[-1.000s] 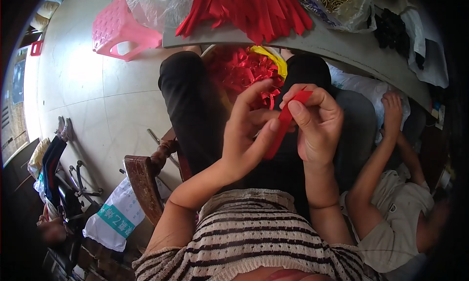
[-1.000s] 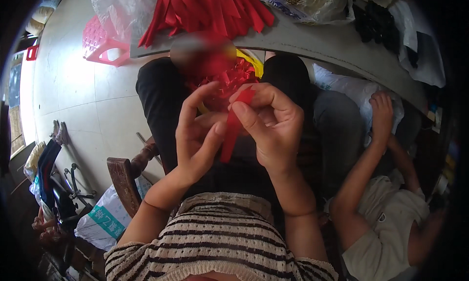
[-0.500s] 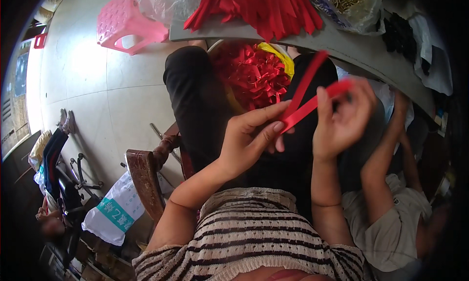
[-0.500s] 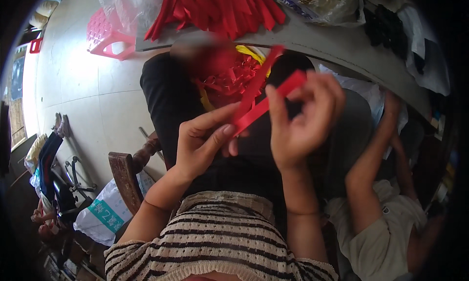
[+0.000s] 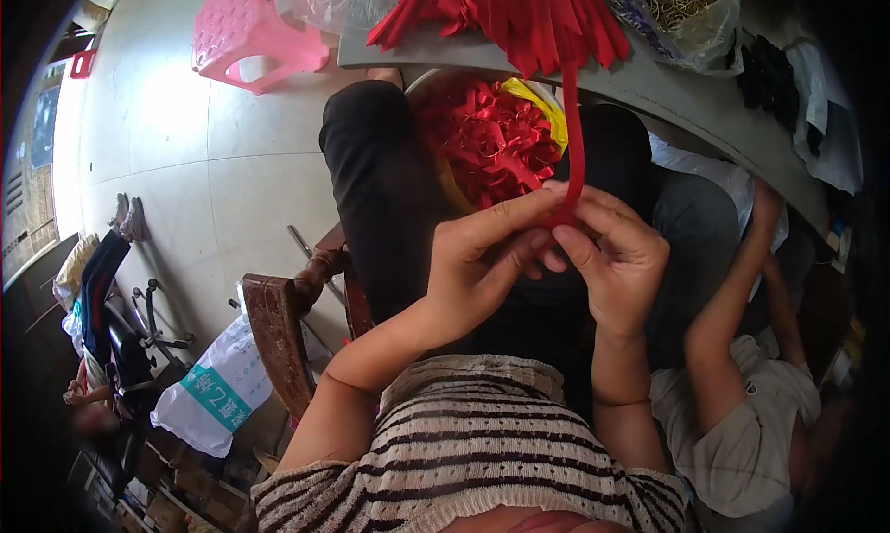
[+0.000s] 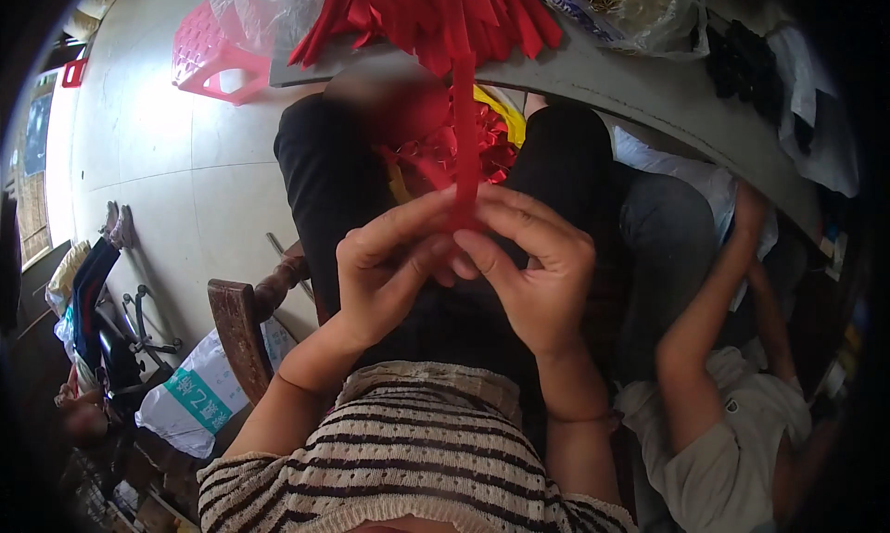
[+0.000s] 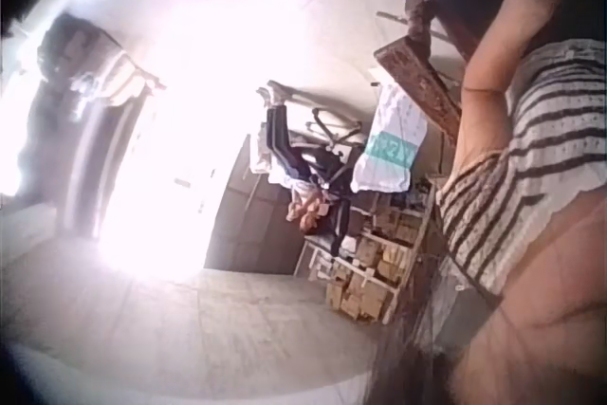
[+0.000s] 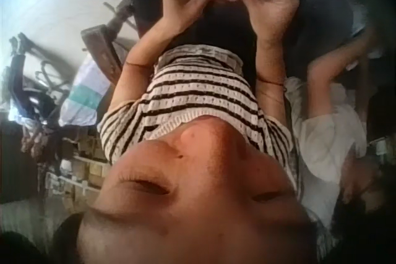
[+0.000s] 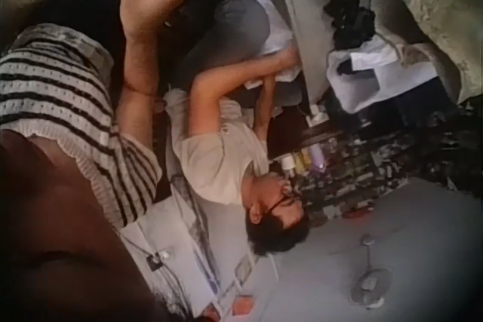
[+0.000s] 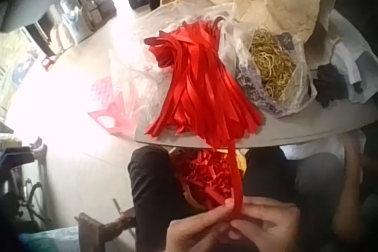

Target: Tying red ribbon into decorative bows using gold wire.

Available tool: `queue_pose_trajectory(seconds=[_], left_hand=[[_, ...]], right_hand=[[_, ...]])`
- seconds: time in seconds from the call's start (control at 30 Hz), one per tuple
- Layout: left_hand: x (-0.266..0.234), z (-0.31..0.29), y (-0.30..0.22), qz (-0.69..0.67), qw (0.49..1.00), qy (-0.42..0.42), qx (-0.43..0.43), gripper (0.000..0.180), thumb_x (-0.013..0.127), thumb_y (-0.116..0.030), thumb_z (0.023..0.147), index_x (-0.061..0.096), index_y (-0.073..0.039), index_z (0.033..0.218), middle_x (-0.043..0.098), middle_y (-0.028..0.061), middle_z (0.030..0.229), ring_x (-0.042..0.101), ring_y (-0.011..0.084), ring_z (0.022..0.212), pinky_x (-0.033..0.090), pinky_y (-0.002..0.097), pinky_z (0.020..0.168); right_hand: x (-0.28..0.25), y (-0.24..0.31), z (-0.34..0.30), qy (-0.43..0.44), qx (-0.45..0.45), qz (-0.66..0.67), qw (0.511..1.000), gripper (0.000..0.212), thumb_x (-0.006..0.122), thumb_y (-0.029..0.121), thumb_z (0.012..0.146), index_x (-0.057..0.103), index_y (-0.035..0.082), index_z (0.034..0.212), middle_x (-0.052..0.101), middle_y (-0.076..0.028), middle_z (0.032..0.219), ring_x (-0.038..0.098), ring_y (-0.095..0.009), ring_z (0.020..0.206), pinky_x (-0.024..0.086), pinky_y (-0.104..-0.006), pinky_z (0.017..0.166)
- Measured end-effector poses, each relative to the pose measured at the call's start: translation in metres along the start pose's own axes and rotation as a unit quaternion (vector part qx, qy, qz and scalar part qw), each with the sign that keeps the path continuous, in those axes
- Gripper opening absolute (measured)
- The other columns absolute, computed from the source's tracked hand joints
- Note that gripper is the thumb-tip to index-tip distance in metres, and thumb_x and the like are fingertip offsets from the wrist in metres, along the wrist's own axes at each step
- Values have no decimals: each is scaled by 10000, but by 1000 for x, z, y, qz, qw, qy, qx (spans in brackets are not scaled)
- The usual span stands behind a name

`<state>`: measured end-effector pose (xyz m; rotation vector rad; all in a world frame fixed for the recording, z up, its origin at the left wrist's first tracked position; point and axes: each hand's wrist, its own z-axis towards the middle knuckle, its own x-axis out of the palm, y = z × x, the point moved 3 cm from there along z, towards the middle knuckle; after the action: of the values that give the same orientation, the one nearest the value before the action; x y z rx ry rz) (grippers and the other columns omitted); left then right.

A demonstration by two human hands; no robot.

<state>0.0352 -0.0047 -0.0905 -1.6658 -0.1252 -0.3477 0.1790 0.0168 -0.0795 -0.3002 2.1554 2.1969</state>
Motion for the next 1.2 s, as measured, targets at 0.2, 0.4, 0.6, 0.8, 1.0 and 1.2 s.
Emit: queue_pose_trajectory(seconds=[0.2, 0.4, 0.6, 0.8, 1.0, 1.2], left_hand=[[-14, 8, -9, 120, 989, -86, 15, 269, 576, 30, 847, 522, 3, 1109, 637, 70, 809, 571, 60, 614, 457, 194, 560], [-9, 13, -1, -136, 980, 99, -105, 376, 657, 58, 769, 493, 11, 1104, 594, 41, 877, 584, 82, 812, 474, 208, 715], [-16, 12, -3, 8, 989, 94, -116, 110, 678, 42, 760, 640, 39, 863, 595, 32, 839, 590, 77, 776, 478, 205, 659], [-16, 15, -4, 117, 986, 101, -67, 65, 673, 9, 772, 643, 32, 825, 592, 39, 741, 579, 85, 687, 464, 211, 593], [-13, 11, 4, -156, 959, 151, -184, 101, 708, -26, 762, 649, 6, 837, 609, 16, 755, 565, 68, 689, 456, 209, 643], [-19, 14, 15, -295, 937, -84, -165, 74, 700, -68, 788, 631, -40, 789, 620, 15, 760, 573, 83, 685, 464, 212, 656]], right_hand=[[-6, 27, -1, 75, -266, -306, 911, 149, 714, 2, 672, 675, 29, 814, 638, -77, 911, 607, -201, 900, 478, -341, 763], [-6, 37, -5, 6, -302, -418, 857, 218, 706, -1, 640, 688, 67, 846, 578, -40, 831, 574, -221, 865, 443, -424, 782], [-10, 22, 0, 95, -133, -168, 972, 214, 711, -38, 648, 670, 30, 846, 584, -78, 821, 600, -183, 698, 475, -269, 594], [-9, 16, 0, 94, -53, -84, 991, 172, 704, -35, 681, 663, 20, 840, 612, -97, 777, 600, -171, 645, 464, -241, 574], [-19, 35, 19, 212, -77, -60, 972, 160, 699, -11, 682, 679, 15, 839, 621, -80, 796, 597, -160, 682, 462, -248, 603], [-10, 31, 22, 132, -307, -100, 937, 125, 697, -6, 677, 673, 16, 798, 609, -82, 783, 596, -227, 692, 479, -293, 590]])
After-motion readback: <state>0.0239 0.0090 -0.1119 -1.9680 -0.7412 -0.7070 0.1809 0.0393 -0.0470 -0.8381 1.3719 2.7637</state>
